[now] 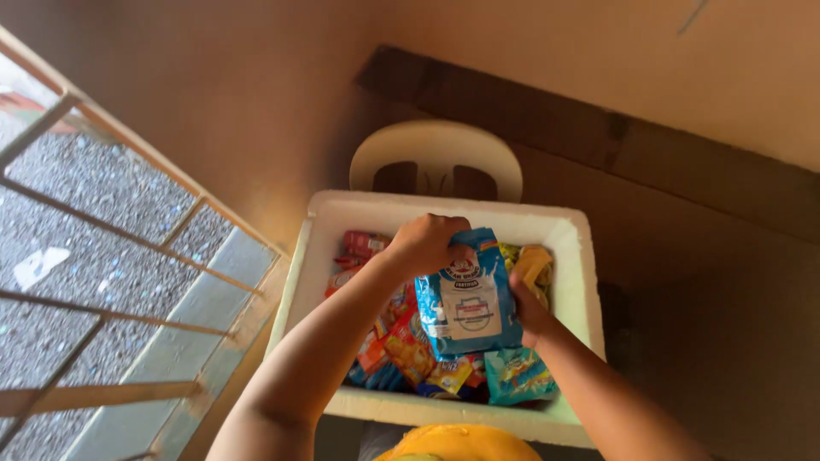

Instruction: Take various drink and coffee sachets from a bin and organize them neatly on glass shelves.

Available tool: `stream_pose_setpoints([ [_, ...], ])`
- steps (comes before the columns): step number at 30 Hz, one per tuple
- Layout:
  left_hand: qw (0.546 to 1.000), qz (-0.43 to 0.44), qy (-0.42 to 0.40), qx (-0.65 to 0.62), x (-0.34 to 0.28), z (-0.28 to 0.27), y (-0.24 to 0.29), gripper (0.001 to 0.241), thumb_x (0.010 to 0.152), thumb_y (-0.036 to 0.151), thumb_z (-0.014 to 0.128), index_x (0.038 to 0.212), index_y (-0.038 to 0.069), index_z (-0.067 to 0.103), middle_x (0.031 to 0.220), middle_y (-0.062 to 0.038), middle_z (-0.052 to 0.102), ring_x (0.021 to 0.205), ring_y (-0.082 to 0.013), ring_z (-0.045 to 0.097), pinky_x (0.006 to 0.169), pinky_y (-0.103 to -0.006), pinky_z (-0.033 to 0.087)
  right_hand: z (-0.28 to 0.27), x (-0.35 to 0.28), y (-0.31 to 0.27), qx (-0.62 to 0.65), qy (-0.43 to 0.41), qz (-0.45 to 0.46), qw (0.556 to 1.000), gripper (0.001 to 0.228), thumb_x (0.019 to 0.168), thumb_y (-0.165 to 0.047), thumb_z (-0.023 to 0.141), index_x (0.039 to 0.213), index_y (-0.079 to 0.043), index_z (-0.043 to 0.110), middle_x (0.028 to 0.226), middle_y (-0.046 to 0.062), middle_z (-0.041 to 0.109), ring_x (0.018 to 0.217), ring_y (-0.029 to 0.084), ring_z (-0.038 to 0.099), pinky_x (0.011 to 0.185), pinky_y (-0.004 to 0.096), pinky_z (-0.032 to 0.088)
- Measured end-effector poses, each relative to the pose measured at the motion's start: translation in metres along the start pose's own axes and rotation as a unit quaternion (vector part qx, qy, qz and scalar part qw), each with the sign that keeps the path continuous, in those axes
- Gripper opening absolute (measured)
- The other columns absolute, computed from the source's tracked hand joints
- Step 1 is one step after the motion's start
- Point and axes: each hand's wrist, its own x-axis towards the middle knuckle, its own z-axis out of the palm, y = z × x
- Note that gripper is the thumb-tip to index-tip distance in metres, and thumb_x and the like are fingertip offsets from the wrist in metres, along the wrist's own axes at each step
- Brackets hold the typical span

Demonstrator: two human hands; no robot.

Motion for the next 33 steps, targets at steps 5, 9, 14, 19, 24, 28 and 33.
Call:
stream_pose_setpoints([
  [5,0.999,-0.002,0.033,0.007,0.023,0.003,0.008,0.041,0.082,0.045,0.079,0.114,0.022,0.070,0.098,-0.009,0.076,0.094,-0.0334,0.073,0.080,-0.0480,0.056,0.003,-0.015,-0.014,-0.015,0.069,-0.037,0.997,0.048,0.095,-0.038,0.056,0.134,-0.010,0.062,0.127,0.015,0.069,0.113,0.032,0.069,0.100,0.053,0.055],
  [9,0.931,-0.008,0.268,-0.247,0.025,0.056,-0.026,0.050,0.084,0.031,0.083,0.123,0.009,0.062,0.114,-0.012,0.069,0.103,-0.0263,0.066,0.085,-0.0422,0.055,0.037,-0.040,-0.033,0.042,0.066,-0.111,0.991,0.051,0.099,-0.040,0.056,0.133,-0.003,0.061,0.126,0.020,0.069,0.111,0.033,0.069,0.098,0.051,0.055],
  [14,0.778,-0.164,0.154,-0.587,-0.005,0.091,0.007,0.061,0.083,0.031,0.076,0.134,0.012,0.050,0.120,-0.012,0.064,0.105,-0.0224,0.063,0.082,-0.0412,0.052,0.069,-0.067,-0.068,0.052,0.116,-0.168,0.978,0.054,0.095,-0.042,0.053,0.133,-0.005,0.061,0.124,0.018,0.072,0.110,0.033,0.071,0.097,0.051,0.056],
  [19,0.706,-0.147,-0.015,-0.693,-0.002,0.062,0.066,0.071,0.084,0.032,0.071,0.146,0.022,0.038,0.138,-0.010,0.060,0.130,-0.0257,0.056,0.109,-0.0404,0.042,0.074,-0.074,-0.094,0.058,0.098,-0.175,0.978,0.057,0.092,-0.044,0.053,0.133,-0.005,0.061,0.125,0.021,0.072,0.111,0.035,0.071,0.099,0.053,0.055],
  [24,0.692,-0.100,0.050,-0.713,0.034,0.067,0.070,0.060,0.086,0.029,0.071,0.140,0.007,0.053,0.129,-0.014,0.068,0.120,-0.0249,0.062,0.103,-0.0390,0.048,0.088,-0.082,-0.129,0.031,0.125,-0.193,0.973,0.068,0.091,-0.053,0.057,0.137,-0.004,0.061,0.130,0.020,0.071,0.115,0.035,0.070,0.101,0.051,0.055],
  [28,0.626,-0.144,0.070,-0.763,0.052,0.033,0.081,0.054,0.087,0.027,0.069,0.132,-0.001,0.062,0.114,-0.017,0.074,0.104,-0.0265,0.069,0.090,-0.0416,0.055,0.111,-0.090,-0.145,0.033,0.024,-0.242,0.969,0.078,0.088,-0.057,0.060,0.143,-0.001,0.055,0.137,0.019,0.067,0.121,0.033,0.065,0.102,0.050,0.051],
  [33,0.652,-0.103,0.068,-0.748,0.061,0.001,0.075,0.053,0.087,0.026,0.071,0.131,-0.001,0.063,0.114,-0.016,0.073,0.101,-0.0253,0.070,0.088,-0.0396,0.057,0.135,-0.080,-0.155,-0.156,0.107,-0.351,0.917,0.079,0.083,-0.035,0.067,0.154,-0.026,0.034,0.147,0.000,0.056,0.133,0.020,0.056,0.106,0.043,0.047],
])
